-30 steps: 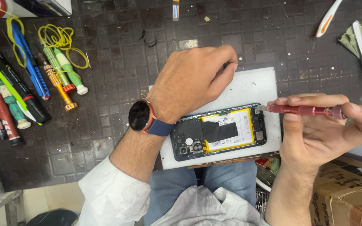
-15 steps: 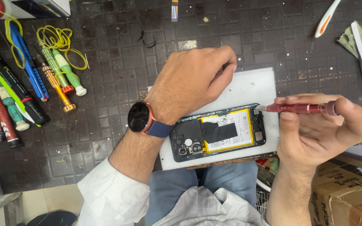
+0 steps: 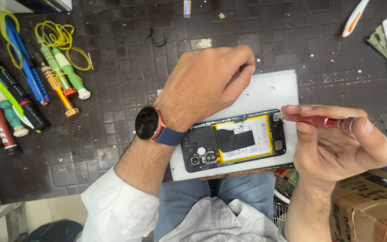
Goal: The person uses a red precision screwdriver to remove screws from the internal frame of a disassembled smartphone. They then use tweezers to lift and remove a small metal bracket from the device.
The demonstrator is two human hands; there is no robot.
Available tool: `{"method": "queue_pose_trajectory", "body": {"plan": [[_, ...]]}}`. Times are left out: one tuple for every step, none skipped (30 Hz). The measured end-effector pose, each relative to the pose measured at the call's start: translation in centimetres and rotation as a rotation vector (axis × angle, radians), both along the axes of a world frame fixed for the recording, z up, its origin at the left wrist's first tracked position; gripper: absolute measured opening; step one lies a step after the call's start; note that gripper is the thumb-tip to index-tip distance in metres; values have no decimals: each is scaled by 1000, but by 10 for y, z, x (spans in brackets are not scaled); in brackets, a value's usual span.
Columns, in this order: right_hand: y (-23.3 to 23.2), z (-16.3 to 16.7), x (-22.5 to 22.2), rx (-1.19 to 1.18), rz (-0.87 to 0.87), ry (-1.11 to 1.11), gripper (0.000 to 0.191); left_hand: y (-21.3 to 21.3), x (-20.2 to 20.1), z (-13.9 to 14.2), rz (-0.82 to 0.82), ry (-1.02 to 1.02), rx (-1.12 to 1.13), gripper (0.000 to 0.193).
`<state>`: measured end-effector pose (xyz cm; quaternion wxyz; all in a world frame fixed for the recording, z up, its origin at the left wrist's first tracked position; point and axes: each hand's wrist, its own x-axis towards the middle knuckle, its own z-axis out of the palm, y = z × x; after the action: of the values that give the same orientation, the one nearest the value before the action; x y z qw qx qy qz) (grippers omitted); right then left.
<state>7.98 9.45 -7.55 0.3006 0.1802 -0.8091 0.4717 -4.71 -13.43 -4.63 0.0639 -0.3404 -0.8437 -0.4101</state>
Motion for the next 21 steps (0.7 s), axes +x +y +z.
{"method": "queue_pose_trajectory", "body": {"plan": [[1, -1, 0, 7, 4, -1, 61, -1, 0, 0, 0, -5, 4, 12], [2, -3, 1, 4, 4, -5, 62, -1, 0, 0, -3, -9, 11, 12], [3, -4, 1, 2, 3, -9, 62, -1, 0, -1, -9, -14, 19, 12], [3, -7, 1, -13, -1, -16, 62, -1, -1, -1, -8, -11, 21, 12], [5, -9, 1, -17, 1, -15, 63, -1, -2, -1, -7, -8, 24, 12], [5, -10, 1, -22, 2, -14, 64, 0, -2, -1, -7, -6, 27, 12], [7, -12, 1, -17, 11, -8, 65, 0, -3, -2, -5, -10, 15, 12], [8, -12, 1, -17, 16, -14, 65, 0, -3, -2, -1, -14, 0, 12], [10, -13, 1, -16, 20, -21, 65, 0, -3, -2, 5, -17, -15, 12], [11, -12, 2, -18, 20, -37, 65, -1, -3, -3, 3, -4, -2, 12], [15, -11, 2, -5, 19, -63, 65, -1, -2, -3, -1, 9, 12, 12], [17, -11, 3, 9, 19, -89, 64, -1, -2, -4, -7, 22, 28, 11], [22, -9, 1, 38, 18, -127, 65, 0, -3, -4, -9, 23, 30, 11], [22, -12, 2, 35, 15, -124, 65, 0, -3, -5, -10, 23, 31, 11], [24, -13, 2, 31, 11, -122, 66, 1, -3, -6, -11, 22, 31, 11], [21, -18, 3, -4, -1, -78, 67, 1, -3, -6, -7, 19, 21, 11], [21, -20, 4, -13, -13, -56, 67, 2, -3, -7, -5, 18, 11, 11], [20, -22, 5, -22, -25, -34, 68, 2, -3, -7, -1, 19, 1, 11], [20, -24, 5, -9, -33, -34, 68, 3, -3, -7, -1, 20, 5, 11], [19, -25, 7, -4, -46, -42, 67, 4, -3, -7, -1, 21, 7, 11], [19, -26, 7, 1, -60, -50, 67, 4, -3, -7, -2, 20, 9, 11]]}}
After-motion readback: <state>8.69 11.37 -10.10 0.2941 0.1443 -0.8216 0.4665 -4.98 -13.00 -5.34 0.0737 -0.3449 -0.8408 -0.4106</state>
